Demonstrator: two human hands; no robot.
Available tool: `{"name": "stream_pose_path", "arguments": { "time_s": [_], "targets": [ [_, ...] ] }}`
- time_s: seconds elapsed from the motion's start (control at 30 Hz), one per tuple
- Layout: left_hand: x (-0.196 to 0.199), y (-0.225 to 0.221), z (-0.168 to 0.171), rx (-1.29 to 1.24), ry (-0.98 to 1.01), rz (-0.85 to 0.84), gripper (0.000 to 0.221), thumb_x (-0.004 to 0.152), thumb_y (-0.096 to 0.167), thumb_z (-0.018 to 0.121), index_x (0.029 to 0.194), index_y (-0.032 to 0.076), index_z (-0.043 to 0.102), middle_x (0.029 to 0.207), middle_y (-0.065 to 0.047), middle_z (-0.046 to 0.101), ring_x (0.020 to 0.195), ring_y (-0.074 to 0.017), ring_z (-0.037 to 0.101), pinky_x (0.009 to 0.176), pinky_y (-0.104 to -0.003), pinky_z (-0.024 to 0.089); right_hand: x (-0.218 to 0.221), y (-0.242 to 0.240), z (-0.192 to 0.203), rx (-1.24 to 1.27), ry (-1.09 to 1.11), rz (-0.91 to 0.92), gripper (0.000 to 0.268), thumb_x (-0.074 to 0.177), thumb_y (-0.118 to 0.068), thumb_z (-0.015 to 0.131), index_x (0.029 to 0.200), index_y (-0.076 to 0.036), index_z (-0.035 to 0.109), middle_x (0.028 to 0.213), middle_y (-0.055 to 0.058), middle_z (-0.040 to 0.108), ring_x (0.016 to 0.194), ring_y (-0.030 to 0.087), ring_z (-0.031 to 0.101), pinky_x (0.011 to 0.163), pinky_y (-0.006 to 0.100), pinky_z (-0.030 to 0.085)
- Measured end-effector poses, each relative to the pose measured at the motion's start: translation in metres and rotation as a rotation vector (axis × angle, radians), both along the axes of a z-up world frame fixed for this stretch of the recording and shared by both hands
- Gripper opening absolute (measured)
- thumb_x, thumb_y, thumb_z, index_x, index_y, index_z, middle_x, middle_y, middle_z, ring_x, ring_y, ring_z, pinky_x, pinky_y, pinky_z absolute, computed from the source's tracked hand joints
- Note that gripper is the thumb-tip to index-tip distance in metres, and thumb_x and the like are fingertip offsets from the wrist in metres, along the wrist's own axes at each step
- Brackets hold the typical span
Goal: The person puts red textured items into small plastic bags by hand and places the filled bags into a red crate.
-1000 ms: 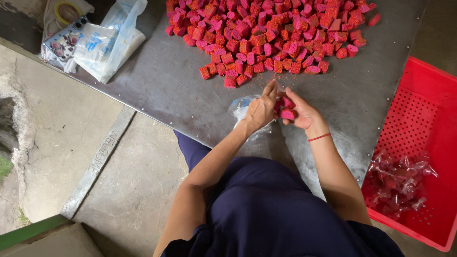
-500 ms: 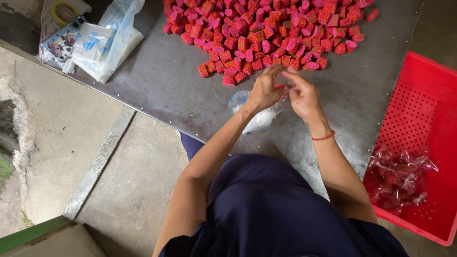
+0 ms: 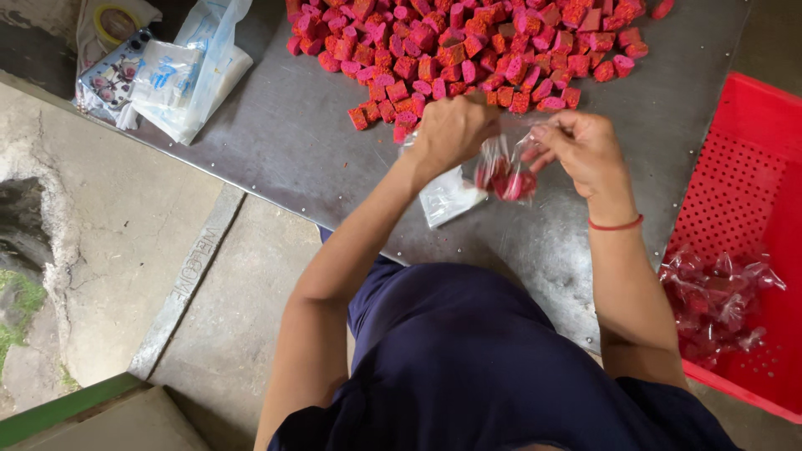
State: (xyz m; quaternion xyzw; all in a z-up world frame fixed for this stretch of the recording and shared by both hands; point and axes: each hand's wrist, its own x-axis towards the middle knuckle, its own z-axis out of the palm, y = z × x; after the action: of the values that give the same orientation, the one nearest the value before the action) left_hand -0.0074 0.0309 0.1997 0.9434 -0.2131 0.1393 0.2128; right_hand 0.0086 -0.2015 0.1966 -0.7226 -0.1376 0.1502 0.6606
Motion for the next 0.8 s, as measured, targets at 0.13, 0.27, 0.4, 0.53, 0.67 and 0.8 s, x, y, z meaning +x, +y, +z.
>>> {"name": "stream_pose_path", "arguments": {
  "time_s": [0.13, 0.27, 0.4, 0.53, 0.67, 0.8],
  "targets": [
    [-0.039, -0.011, 0.011, -0.586, -0.225, 0.026, 0.015, 0.091, 0.014, 0.077, 0.105, 0.011, 0.076, 0.091, -0.006, 0.071, 0.076, -0.0227, 0.071, 0.064, -0.037, 0.055, -0.039, -0.01, 0.013, 0.249, -0.154, -0.049, 0.01, 0.106, -0.002, 0.062, 0.109, 0.006, 0.067, 0.105, 0.017, 0.073, 0.09, 0.025, 0.074, 0.078, 0.035, 0.063],
    [-0.059, -0.007, 0.027, -1.047, 0.036, -0.287, 0.013, 0.099, 0.017, 0.075, 0.109, 0.008, 0.075, 0.097, -0.006, 0.07, 0.078, -0.0234, 0.062, 0.068, -0.039, 0.052, -0.042, -0.015, 0.016, 0.693, -0.068, 0.174, 0.004, 0.105, -0.002, 0.069, 0.108, 0.0, 0.071, 0.104, 0.016, 0.073, 0.092, 0.024, 0.071, 0.082, 0.034, 0.059],
    [-0.051, -0.003, 0.018, -0.38, -0.286, 0.218, 0.02, 0.094, 0.03, 0.072, 0.094, 0.01, 0.078, 0.084, -0.008, 0.069, 0.059, -0.0224, 0.062, 0.056, -0.037, 0.043, -0.048, 0.008, 0.009, 0.177, -0.451, -0.08, 0.004, 0.112, -0.001, 0.072, 0.108, 0.001, 0.07, 0.108, 0.014, 0.071, 0.096, 0.018, 0.065, 0.09, 0.028, 0.053],
    [-0.036, -0.01, -0.028, -0.702, 0.162, 0.183, 0.026, 0.1, 0.029, 0.068, 0.095, 0.006, 0.076, 0.069, -0.011, 0.066, 0.054, -0.0159, 0.059, 0.057, -0.034, 0.047, -0.069, 0.028, 0.03, -0.319, -0.881, -0.127, 0.005, 0.103, 0.0, 0.074, 0.107, 0.0, 0.07, 0.104, 0.013, 0.071, 0.097, 0.024, 0.068, 0.087, 0.034, 0.054],
    [-0.046, -0.015, -0.055, -1.037, 0.497, -0.046, 0.027, 0.105, 0.022, 0.06, 0.098, 0.0, 0.074, 0.073, -0.015, 0.072, 0.063, -0.0204, 0.066, 0.062, -0.039, 0.051, -0.078, 0.034, 0.042, -0.481, -0.978, 0.115, 0.008, 0.095, 0.003, 0.071, 0.104, 0.002, 0.07, 0.103, 0.011, 0.07, 0.098, 0.029, 0.068, 0.085, 0.037, 0.055],
    [-0.061, -0.013, -0.033, -0.639, 0.378, -0.212, 0.024, 0.095, 0.024, 0.062, 0.107, 0.006, 0.072, 0.084, -0.013, 0.077, 0.076, -0.0254, 0.074, 0.066, -0.04, 0.055, -0.079, 0.031, 0.037, -0.447, -1.053, 0.018, 0.009, 0.096, 0.002, 0.072, 0.106, 0.001, 0.072, 0.113, 0.011, 0.069, 0.103, 0.027, 0.068, 0.088, 0.036, 0.056]
  ]
}}
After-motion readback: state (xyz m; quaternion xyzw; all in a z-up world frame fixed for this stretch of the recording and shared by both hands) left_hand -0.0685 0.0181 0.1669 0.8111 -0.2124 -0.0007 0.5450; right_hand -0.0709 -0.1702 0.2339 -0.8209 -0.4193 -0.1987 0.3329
